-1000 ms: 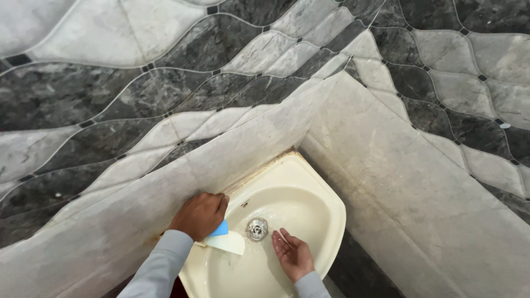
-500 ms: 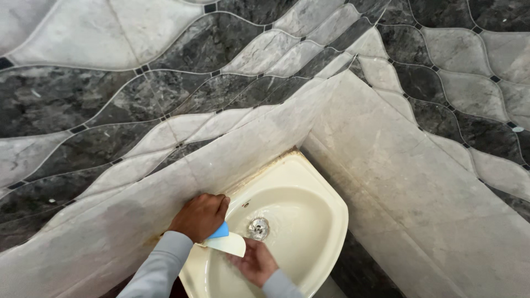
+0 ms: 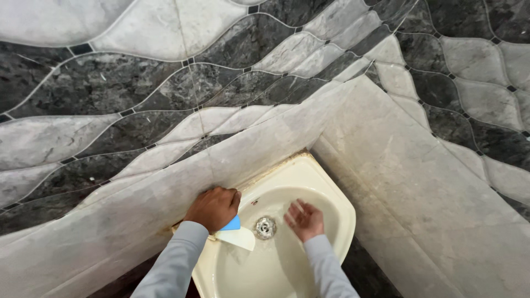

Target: The person applies a blue adhesive piece and uses a white material to seal the edge of a corner-mounted sink.

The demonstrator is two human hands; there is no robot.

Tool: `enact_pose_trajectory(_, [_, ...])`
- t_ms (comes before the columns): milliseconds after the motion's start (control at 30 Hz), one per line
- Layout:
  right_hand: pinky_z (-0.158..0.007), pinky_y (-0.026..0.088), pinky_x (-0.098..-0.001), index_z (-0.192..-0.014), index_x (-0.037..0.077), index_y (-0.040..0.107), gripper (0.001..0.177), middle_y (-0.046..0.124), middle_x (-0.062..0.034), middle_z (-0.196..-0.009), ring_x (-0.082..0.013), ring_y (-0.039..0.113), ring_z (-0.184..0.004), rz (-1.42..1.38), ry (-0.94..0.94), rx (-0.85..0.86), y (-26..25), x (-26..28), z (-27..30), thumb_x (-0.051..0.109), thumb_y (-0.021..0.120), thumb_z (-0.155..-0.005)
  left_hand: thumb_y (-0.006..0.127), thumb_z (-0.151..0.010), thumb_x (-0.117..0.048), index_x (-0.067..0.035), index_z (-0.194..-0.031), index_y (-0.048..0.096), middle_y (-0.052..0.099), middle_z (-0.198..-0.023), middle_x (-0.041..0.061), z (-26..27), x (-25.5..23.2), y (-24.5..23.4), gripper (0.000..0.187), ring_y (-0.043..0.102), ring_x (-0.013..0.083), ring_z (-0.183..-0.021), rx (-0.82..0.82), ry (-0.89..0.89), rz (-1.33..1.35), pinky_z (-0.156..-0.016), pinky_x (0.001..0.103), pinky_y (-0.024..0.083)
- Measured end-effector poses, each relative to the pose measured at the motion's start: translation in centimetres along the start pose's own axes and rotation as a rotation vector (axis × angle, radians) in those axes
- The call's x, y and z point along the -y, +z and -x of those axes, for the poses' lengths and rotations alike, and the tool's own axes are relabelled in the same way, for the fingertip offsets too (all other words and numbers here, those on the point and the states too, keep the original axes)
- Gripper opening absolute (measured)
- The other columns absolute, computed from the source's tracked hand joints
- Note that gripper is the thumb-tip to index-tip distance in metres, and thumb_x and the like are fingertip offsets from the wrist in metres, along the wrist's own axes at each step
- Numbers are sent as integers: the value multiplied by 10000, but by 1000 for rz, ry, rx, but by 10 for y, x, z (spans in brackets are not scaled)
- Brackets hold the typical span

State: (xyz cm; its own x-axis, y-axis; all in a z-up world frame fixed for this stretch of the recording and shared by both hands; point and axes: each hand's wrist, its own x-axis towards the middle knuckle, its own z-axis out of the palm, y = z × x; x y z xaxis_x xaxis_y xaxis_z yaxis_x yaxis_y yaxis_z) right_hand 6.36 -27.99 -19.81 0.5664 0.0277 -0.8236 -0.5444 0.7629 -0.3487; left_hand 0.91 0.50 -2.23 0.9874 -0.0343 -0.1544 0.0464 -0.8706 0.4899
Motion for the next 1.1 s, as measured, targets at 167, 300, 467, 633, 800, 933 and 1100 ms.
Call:
enact_pose_trajectory(167, [-805,542,-379,-1128,-3,671,341,701,-115,-973,-257,665,-895,40,389,276,-25,-104,35,253,525,-957,459,-986,-406,-135,-900,742,735,-970,172,-3,3,4,401,668,369,-991,6,-4,-4,-965,510,487])
enact_pose_trajectory(300, [-730,537,-359,-1073,-16,667,286,672,-141,-908,-262,610,-819,-134,507,308,0,-155,63,220,536,-977,465,-985,-405,-140,-908,747,728,-977,181,0,2,3,394,667,374,-990,-20,-27,6,-967,508,488])
enact_pose_trajectory(467, [-666,517,-352,-1016,-16,653,267,670,-132,-885,-254,602,-779,-217,465,456,10,-155,70,206,511,-970,463,-985,-394,-128,-899,745,734,-982,181,1,-1,-1,397,675,377,-986,-9,-25,20,-963,513,496])
enact_pose_trajectory(633, [-846,581,-383,-1039,-8,602,187,663,-129,-947,-275,659,-885,-121,573,248,-13,-157,90,122,479,-1091,455,-994,-390,-120,-897,748,738,-983,187,2,-4,-7,410,677,378,-988,17,-20,8,-966,512,500])
enact_pose_trajectory(800, [-868,592,-403,-1098,-44,667,335,723,-162,-978,-293,673,-864,630,330,172,-64,-101,109,231,485,-1034,447,-991,-389,-118,-904,739,736,-977,183,1,-6,-10,408,672,382,-985,29,-18,-7,-962,514,498])
enact_pose_trajectory(933, [-819,571,-447,-1108,0,674,384,726,-177,-1006,-341,689,-885,1394,-697,-41,-76,3,112,315,496,-980,439,-997,-390,-122,-908,744,728,-991,187,1,-5,-12,415,666,390,-985,77,-26,1,-961,513,497])
enact_pose_trajectory(1100, [-885,539,-491,-1035,40,703,341,718,-187,-1061,-398,670,-985,2013,-910,211,-106,35,85,309,494,-1008,433,-1000,-373,-114,-899,750,731,-997,189,2,-9,-15,421,670,387,-988,62,-14,4,-970,502,503])
